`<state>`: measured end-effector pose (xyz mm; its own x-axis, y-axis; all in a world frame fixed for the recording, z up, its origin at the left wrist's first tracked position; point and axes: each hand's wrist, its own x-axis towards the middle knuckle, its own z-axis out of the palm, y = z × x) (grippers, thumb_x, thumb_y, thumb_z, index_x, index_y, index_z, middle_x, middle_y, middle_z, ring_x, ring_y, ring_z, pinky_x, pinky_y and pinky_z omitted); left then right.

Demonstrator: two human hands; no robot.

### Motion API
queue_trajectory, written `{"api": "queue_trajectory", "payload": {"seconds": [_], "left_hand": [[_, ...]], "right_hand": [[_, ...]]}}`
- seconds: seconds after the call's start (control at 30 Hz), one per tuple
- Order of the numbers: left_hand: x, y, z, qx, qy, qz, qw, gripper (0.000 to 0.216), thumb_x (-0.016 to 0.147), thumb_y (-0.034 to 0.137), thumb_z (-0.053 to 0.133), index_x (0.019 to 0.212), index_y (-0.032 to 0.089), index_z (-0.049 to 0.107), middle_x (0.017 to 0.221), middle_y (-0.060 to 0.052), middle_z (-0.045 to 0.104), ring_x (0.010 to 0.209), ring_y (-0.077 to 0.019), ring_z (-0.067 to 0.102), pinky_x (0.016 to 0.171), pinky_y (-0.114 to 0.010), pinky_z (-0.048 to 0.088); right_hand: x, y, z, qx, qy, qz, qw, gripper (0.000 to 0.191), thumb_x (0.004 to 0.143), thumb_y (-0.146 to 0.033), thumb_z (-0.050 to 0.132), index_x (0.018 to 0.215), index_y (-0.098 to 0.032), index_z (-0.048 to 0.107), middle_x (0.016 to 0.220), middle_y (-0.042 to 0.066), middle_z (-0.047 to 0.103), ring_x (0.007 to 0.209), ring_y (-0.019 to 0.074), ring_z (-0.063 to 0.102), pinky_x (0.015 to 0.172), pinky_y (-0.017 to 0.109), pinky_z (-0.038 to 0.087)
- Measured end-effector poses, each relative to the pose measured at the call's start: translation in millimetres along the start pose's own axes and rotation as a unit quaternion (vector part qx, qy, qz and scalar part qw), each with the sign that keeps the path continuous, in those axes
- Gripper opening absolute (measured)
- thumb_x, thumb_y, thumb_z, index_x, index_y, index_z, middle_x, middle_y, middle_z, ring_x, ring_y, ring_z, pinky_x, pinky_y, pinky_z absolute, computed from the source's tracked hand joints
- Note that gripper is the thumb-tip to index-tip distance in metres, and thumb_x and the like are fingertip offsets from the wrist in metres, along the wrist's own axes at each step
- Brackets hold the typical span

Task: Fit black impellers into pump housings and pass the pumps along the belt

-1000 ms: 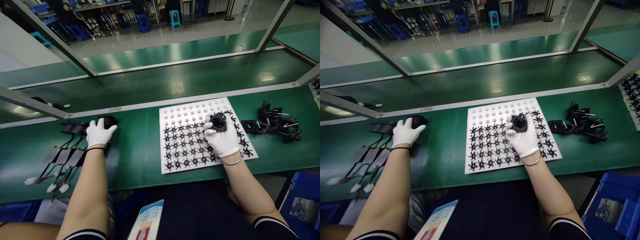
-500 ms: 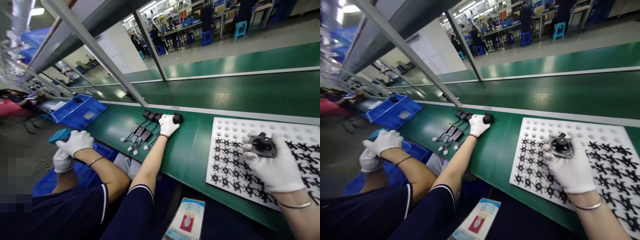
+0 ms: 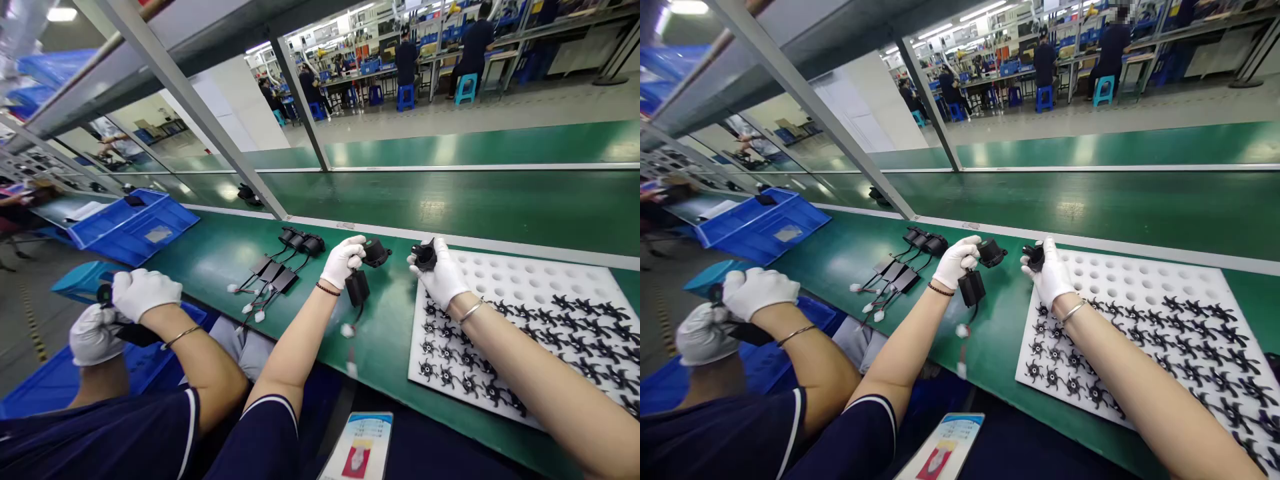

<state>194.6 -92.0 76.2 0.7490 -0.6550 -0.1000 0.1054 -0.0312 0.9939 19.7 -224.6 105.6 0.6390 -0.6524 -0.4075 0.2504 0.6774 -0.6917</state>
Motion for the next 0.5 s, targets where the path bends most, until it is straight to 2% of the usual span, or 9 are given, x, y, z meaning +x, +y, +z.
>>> {"api": "queue_trajectory", "payload": {"seconds": [0.1,0.23,0.37,0.5], "left_hand": [[-15,13,14,-0.129,0.003,0.027,0.991,0.039,0.077,0.024,0.062,0.116,0.017,0.059,0.066,0.005,0.053,0.041,-0.0016,0.019,0.047,-0.02,0.026],[-37,21,44,-0.346,-0.02,0.039,0.937,0.033,0.088,0.02,0.056,0.121,0.022,0.062,0.061,0.005,0.052,0.042,-0.0045,0.015,0.048,-0.022,0.027],[-52,25,65,-0.374,-0.062,0.041,0.924,0.038,0.09,0.019,0.052,0.127,0.024,0.061,0.058,0.006,0.051,0.042,-0.0065,0.016,0.049,-0.024,0.029],[-59,32,70,-0.355,-0.125,0.031,0.926,0.055,0.08,0.019,0.061,0.135,0.024,0.055,0.062,0.006,0.052,0.042,-0.0045,0.024,0.049,-0.023,0.029]], "right_hand": [[3,8,3,-0.034,-0.004,-0.048,0.998,0.026,0.097,-0.047,0.051,0.096,-0.022,0.058,0.088,0.002,0.067,0.067,0.0117,0.068,0.05,0.019,0.055],[6,13,9,-0.023,0.014,-0.064,0.998,0.027,0.094,-0.049,0.055,0.095,-0.022,0.056,0.087,-0.001,0.065,0.067,0.0099,0.066,0.052,0.018,0.054],[-1,7,11,0.001,0.015,-0.046,0.999,0.03,0.092,-0.052,0.055,0.091,-0.022,0.054,0.084,-0.001,0.064,0.067,0.0108,0.065,0.054,0.021,0.055],[-7,-3,8,0.032,-0.004,-0.082,0.996,0.031,0.093,-0.054,0.053,0.098,-0.024,0.059,0.102,-0.001,0.063,0.085,0.0107,0.064,0.065,0.022,0.058]]}}
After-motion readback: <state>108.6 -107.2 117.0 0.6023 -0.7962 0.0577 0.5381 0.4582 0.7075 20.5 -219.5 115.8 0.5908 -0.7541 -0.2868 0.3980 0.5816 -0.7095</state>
